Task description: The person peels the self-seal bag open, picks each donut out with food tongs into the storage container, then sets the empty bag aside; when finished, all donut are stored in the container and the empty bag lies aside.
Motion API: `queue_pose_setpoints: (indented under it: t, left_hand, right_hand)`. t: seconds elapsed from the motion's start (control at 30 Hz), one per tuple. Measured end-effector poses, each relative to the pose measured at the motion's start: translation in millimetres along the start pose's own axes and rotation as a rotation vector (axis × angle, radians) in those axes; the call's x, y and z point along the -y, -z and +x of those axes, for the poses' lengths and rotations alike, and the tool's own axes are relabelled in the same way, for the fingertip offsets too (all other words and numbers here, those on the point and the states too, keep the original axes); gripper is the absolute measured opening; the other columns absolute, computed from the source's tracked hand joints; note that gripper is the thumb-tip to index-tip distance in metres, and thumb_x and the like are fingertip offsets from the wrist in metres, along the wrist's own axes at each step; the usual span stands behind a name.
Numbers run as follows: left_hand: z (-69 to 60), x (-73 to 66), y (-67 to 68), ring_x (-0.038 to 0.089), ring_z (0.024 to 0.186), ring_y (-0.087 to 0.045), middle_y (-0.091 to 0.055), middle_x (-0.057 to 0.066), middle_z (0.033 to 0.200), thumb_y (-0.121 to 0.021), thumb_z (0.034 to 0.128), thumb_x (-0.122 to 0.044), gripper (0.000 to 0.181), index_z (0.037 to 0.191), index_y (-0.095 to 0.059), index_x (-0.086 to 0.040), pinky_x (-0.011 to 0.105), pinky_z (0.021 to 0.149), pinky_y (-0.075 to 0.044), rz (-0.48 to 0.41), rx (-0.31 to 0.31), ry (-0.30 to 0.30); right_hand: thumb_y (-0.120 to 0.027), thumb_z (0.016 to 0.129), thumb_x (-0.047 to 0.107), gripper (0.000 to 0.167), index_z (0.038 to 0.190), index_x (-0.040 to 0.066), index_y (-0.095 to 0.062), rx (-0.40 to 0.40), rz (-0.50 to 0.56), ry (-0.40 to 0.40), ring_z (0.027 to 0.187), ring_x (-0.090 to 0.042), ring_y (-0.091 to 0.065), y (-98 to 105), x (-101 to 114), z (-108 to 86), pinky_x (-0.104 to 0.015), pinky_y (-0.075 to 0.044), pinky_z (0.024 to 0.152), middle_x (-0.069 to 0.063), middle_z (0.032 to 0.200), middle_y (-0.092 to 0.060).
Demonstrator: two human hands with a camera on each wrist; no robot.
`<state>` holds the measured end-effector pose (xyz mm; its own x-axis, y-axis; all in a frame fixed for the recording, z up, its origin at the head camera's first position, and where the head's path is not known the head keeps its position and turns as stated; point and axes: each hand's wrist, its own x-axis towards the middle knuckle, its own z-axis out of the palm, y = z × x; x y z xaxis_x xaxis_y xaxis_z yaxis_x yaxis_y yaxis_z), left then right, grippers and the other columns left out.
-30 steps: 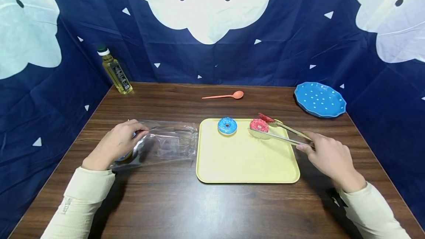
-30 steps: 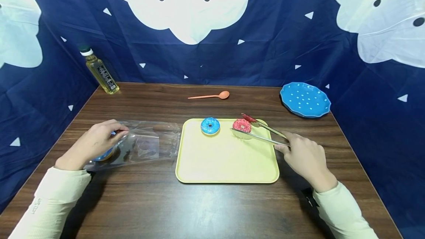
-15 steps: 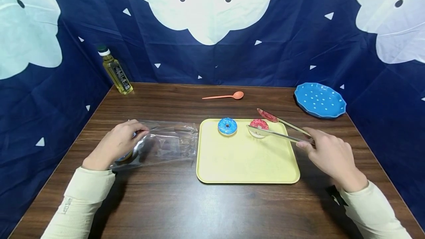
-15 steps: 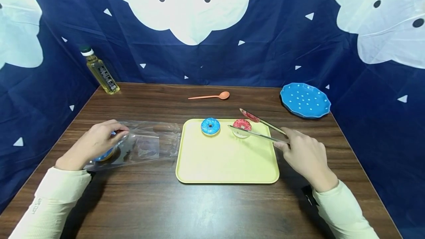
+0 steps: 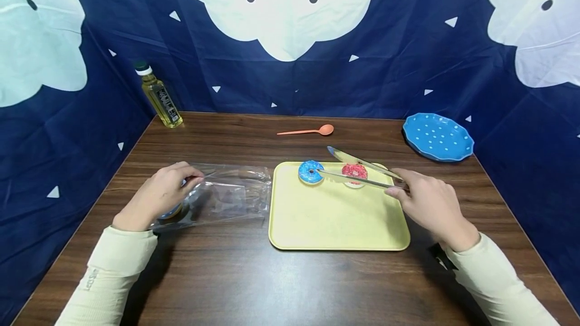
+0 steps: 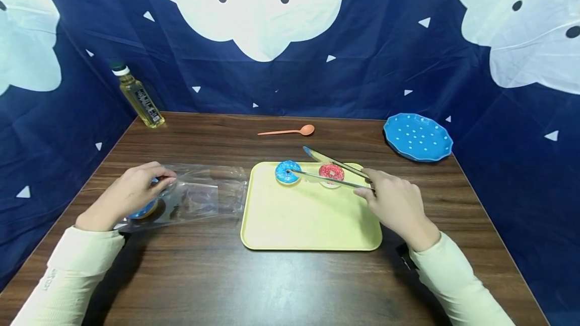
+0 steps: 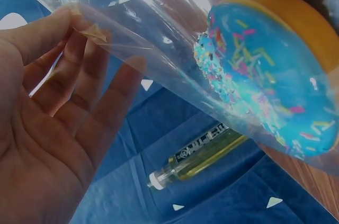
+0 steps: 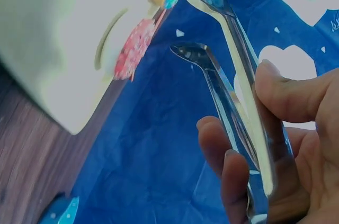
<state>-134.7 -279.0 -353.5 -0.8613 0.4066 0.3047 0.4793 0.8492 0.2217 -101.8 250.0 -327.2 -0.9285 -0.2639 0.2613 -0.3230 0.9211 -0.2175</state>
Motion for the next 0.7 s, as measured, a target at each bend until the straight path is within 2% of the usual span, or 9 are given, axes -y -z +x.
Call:
queue_pose_setpoints:
  t: [0.2,0.33,0.6,0.7]
  left_hand:
    - [-0.6,-0.6,0.1,0.02,0.078,-0.064,-0.068,0.003,0.091,-0.07,0.0952,-0.011,0.007,0.099,-0.075,-0.006,0.046,0.071,-0.053,0.001,0.008,0.005]
    - [0.1,-0.3,-0.2,0.02,0.078,-0.064,-0.068,0.004,0.091,-0.07,0.0954,-0.011,0.008,0.099,-0.075,-0.005,0.046,0.071,-0.053,0.003,0.014,0.003]
    - [-0.6,-0.8,0.6,0.02,0.078,-0.064,-0.068,0.004,0.092,-0.07,0.0959,-0.011,0.009,0.1,-0.075,-0.005,0.047,0.071,-0.053,-0.002,0.025,0.02]
    - [-0.5,-1.3,1.4,0.021,0.078,-0.064,-0.068,0.005,0.093,-0.07,0.0958,-0.012,0.009,0.1,-0.075,-0.006,0.047,0.072,-0.053,-0.002,0.024,0.026]
  right_hand:
    - [-0.076,0.09,0.032,0.04,0.121,0.007,-0.07,-0.011,0.007,0.057,0.054,-0.021,-0.052,-9.0,13.0,10.6,-0.042,-0.039,0.043,-0.006,0.076,-0.068]
    - [-0.076,0.091,0.031,0.034,0.116,0.007,-0.073,-0.037,0.014,0.111,0.049,-0.019,-0.05,-17.5,21.6,19.1,-0.039,-0.037,0.04,-0.006,0.069,-0.065]
    - [-0.08,0.087,0.03,0.03,0.111,0.014,-0.075,-0.079,0.01,0.217,0.048,-0.024,-0.054,-36.3,38.8,34.4,-0.041,-0.038,0.039,-0.006,0.065,-0.064]
    - [-0.081,0.085,0.031,0.029,0.108,0.014,-0.075,-0.082,0.022,0.256,0.054,-0.026,-0.06,-41.8,45.7,38.8,-0.041,-0.041,0.041,-0.005,0.071,-0.069]
